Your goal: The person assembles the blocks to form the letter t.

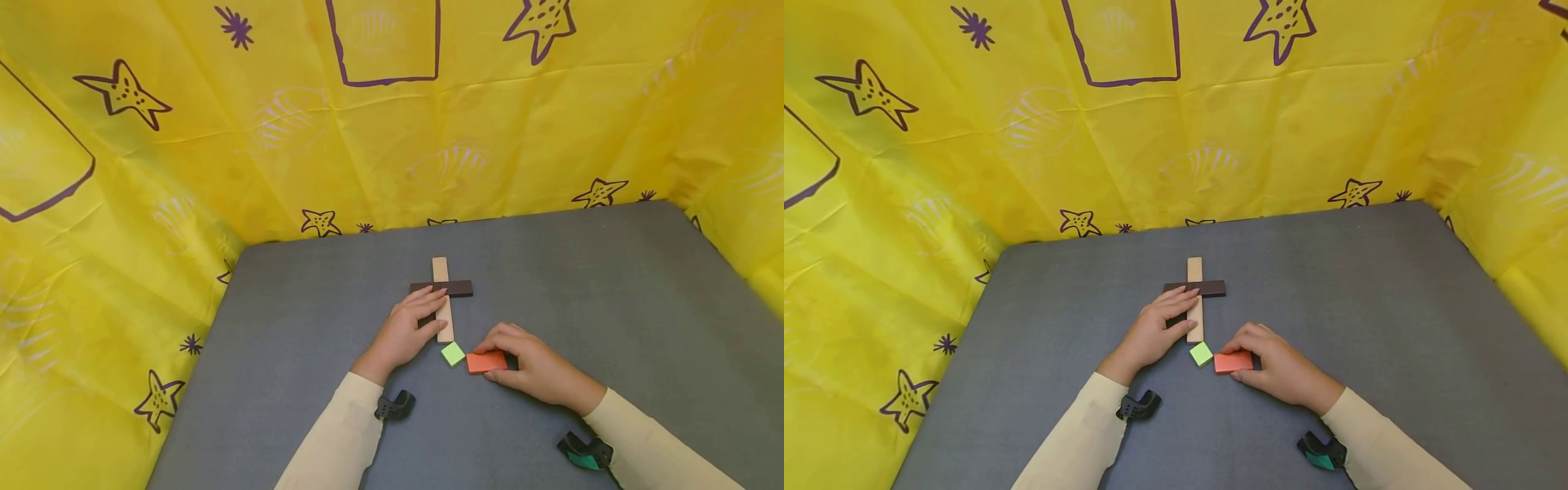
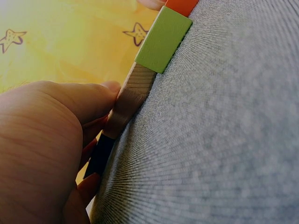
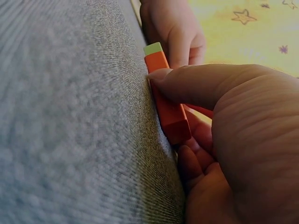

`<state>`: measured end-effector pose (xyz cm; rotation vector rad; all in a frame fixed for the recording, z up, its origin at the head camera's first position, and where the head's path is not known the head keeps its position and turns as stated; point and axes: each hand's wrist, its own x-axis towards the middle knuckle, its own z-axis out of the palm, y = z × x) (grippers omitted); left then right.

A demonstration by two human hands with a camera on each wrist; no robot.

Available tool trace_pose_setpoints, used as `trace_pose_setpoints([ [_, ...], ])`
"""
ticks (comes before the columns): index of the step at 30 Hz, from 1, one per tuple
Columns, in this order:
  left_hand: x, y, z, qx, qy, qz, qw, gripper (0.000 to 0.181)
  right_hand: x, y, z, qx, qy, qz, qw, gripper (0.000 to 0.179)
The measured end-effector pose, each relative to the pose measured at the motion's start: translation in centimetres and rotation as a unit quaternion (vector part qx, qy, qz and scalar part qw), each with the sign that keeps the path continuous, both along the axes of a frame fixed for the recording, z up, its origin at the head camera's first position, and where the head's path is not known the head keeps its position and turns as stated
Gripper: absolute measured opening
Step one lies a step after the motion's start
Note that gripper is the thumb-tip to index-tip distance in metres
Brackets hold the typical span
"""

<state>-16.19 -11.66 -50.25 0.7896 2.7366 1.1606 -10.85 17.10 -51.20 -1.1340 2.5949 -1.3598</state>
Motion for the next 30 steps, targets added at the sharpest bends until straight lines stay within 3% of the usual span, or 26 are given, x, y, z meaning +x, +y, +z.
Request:
trace_pose_setpoints([
  [30,0.09,0.09,0.24,0.001,-0.002,-0.001,1.0000,0.052,-0.04,0.05,-0.25,-0.002,0.007,0.008,0.9999,0.037],
])
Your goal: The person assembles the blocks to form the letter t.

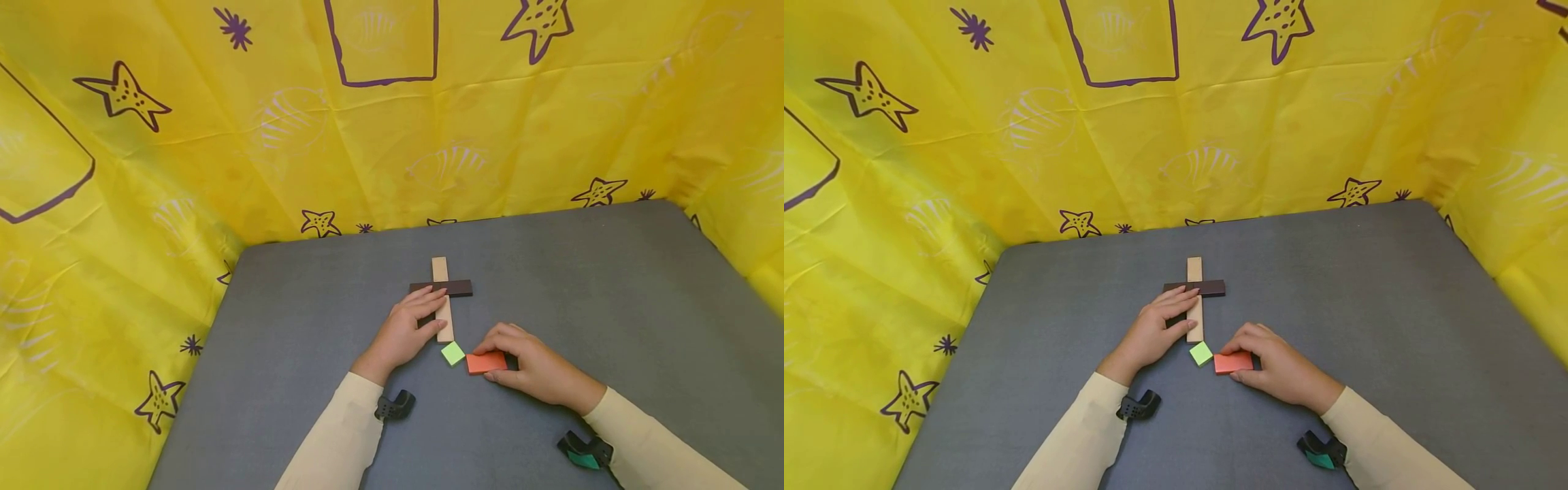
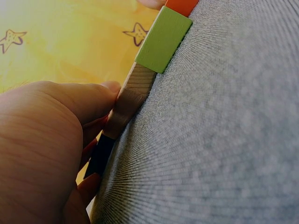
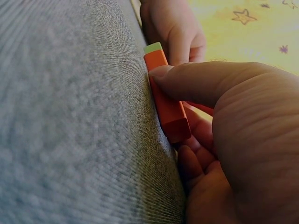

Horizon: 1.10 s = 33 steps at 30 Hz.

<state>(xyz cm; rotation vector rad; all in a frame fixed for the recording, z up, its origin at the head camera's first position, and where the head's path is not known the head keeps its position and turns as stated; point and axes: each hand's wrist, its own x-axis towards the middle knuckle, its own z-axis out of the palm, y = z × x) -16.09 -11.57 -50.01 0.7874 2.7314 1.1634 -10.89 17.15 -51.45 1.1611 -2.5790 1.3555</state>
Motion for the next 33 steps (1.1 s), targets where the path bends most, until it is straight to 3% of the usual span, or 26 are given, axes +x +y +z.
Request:
trace_pose_setpoints([
  [17,-0.03,0.09,0.07,-0.007,0.019,-0.001,0.9998,0.051,0.08,-0.08,0.41,-0.014,0.008,0.005,0.9999,0.033],
  [26,-0.10,-0.01,-0.10,-0.009,0.025,-0.003,0.9996,0.052,0.14,-0.04,0.31,-0.032,-0.006,0.005,0.9995,0.027],
  [33,-0.19,-0.02,-0.32,0.005,0.050,-0.008,0.9987,0.049,0.23,0.00,0.25,-0.050,-0.023,0.000,0.9985,0.026],
])
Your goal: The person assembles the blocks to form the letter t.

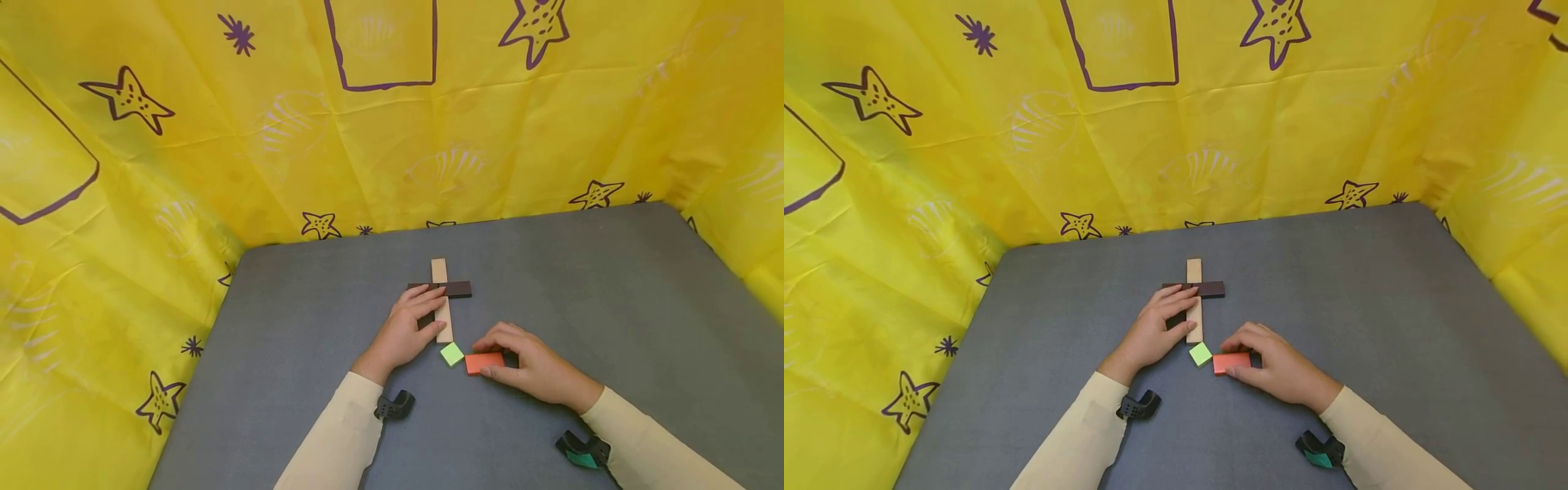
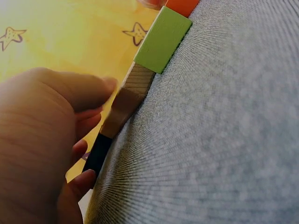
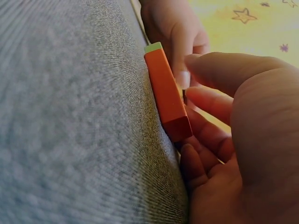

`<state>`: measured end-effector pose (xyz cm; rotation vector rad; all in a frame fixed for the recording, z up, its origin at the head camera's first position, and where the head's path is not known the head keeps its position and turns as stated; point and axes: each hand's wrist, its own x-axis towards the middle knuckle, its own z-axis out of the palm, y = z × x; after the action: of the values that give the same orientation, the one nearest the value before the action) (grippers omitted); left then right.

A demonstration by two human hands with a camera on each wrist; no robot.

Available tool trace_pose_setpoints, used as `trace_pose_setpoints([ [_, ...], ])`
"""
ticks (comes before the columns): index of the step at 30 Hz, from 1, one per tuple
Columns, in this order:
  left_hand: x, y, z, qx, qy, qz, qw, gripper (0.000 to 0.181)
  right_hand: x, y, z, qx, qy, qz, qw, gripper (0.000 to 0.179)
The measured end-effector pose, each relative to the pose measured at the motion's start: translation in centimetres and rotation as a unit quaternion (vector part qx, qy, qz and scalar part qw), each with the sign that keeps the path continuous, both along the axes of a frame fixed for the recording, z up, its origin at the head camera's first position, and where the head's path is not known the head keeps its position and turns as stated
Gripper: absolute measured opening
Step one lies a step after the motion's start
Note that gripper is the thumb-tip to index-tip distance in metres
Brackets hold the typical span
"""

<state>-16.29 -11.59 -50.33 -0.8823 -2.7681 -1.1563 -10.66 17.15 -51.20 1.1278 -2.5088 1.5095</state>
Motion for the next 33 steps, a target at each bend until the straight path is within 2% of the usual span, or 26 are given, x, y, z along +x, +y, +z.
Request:
trace_pose_setpoints([
  [4,-0.3,-0.1,-0.2,0.025,0.002,0.015,0.9996,0.050,-0.2,0.1,0.0,-0.012,-0.009,-0.008,0.9999,0.025],
  [10,-0.7,-0.6,-0.7,0.033,-0.021,0.099,0.9943,0.056,-0.4,0.1,-0.3,-0.015,-0.014,-0.035,0.9992,0.026],
  [13,-0.8,-0.9,-0.9,0.029,-0.039,0.123,0.9912,0.059,-0.7,0.2,-0.5,-0.014,-0.013,-0.044,0.9989,0.027],
  [19,-1.1,-1.2,-1.0,0.030,-0.050,0.127,0.9902,0.061,-1.2,0.2,-0.7,-0.011,-0.012,-0.046,0.9988,0.027],
  [33,-1.1,-1.3,-1.0,0.035,-0.043,0.123,0.9908,0.061,-1.5,0.2,-0.9,-0.006,-0.007,-0.047,0.9988,0.026],
])
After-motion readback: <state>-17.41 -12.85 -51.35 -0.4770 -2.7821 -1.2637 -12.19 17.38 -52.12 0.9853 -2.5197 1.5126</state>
